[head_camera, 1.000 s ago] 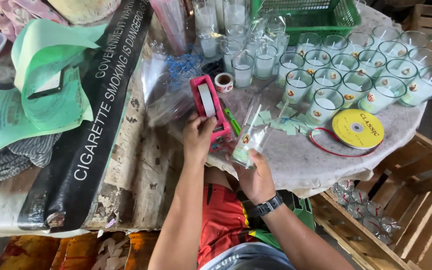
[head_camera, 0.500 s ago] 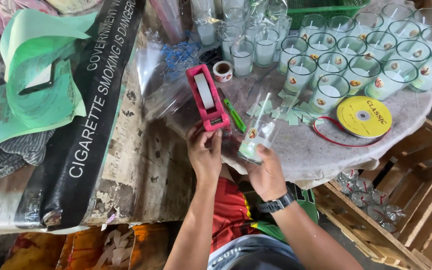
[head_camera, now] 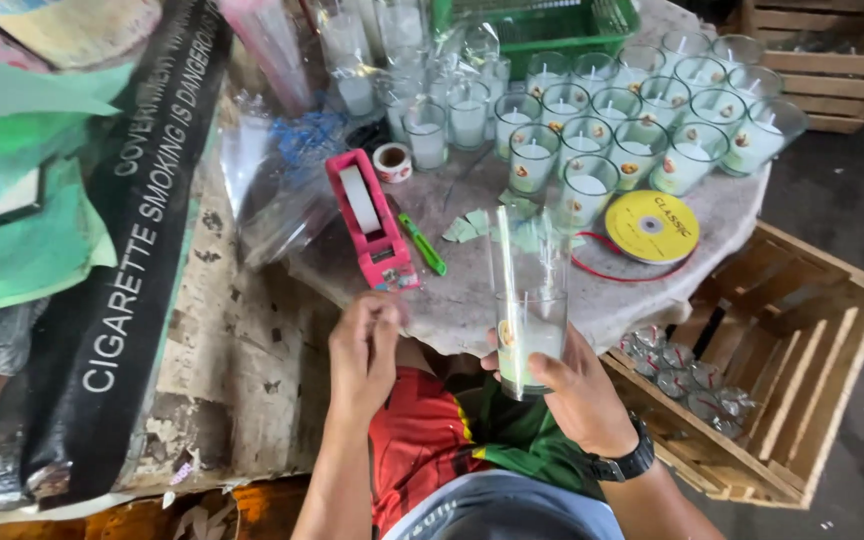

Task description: Wrapping glass candles in plastic sleeves and sealing them with tape at a packaging station.

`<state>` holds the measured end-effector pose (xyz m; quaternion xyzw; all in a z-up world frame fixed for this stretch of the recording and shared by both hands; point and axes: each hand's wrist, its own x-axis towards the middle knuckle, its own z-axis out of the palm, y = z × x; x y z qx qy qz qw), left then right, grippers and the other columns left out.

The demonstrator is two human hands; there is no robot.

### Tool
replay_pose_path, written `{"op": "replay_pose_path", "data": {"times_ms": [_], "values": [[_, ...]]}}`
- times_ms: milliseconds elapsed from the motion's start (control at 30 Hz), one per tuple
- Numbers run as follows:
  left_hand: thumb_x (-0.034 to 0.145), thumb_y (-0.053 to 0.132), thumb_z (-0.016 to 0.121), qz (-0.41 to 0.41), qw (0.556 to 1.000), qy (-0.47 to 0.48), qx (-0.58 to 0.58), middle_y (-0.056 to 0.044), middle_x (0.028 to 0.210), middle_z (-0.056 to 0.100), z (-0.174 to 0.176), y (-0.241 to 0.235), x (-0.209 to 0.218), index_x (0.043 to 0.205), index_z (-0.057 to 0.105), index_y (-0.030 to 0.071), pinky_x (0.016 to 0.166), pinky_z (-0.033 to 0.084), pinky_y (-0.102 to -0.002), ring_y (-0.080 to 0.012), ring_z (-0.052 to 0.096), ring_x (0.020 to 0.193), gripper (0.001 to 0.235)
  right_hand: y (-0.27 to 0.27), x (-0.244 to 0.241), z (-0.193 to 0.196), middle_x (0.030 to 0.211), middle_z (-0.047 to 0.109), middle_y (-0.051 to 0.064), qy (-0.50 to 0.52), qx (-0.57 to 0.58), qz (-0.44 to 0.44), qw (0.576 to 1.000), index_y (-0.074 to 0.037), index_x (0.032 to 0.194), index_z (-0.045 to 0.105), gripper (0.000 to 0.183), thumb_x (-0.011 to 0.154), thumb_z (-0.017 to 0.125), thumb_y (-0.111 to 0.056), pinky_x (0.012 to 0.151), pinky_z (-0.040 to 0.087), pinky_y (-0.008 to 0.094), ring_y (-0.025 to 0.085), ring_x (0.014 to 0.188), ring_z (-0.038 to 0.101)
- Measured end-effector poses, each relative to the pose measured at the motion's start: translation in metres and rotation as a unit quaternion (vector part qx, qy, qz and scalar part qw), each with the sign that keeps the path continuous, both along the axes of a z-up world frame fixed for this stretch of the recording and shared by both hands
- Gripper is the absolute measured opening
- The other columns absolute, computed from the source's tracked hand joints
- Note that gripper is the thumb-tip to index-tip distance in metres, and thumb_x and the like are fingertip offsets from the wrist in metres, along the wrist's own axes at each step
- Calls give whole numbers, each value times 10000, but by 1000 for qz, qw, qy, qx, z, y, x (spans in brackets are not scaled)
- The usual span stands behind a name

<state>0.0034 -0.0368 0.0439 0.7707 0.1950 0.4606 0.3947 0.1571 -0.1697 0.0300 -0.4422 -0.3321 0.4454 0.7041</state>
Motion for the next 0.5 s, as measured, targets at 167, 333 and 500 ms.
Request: {"op": "replay_pose_path", "data": {"times_ms": [167,333,500], "values": [[858,108,413,-235,970,25,50,-25,619,479,40,-28,9,709,456,73,479,377,-240,-127,471,521,159,-8,-6,13,1026,553,138,-35,8,-19,999,6,1222,354,781,625,668,-388,800,444,357,243,909,564],[868,205,475,-291,942,122,118,-27,623,449,66,-43,18,731,422,82,454,313,-280,-180,419,491,192,-16,-6,15,1165,504,128,-108,-28,-60,992,-17,1302,272,848,620,632,-369,907,412,355,214,1058,495],[818,312,556,-112,941,228,226,44,559,523,39,-36,35,669,458,143,366,353,-314,-176,481,438,246,-21,-5,23,1178,493,103,-170,-22,-78,982,-26,1272,321,736,654,617,-294,906,374,302,181,1066,483]]}}
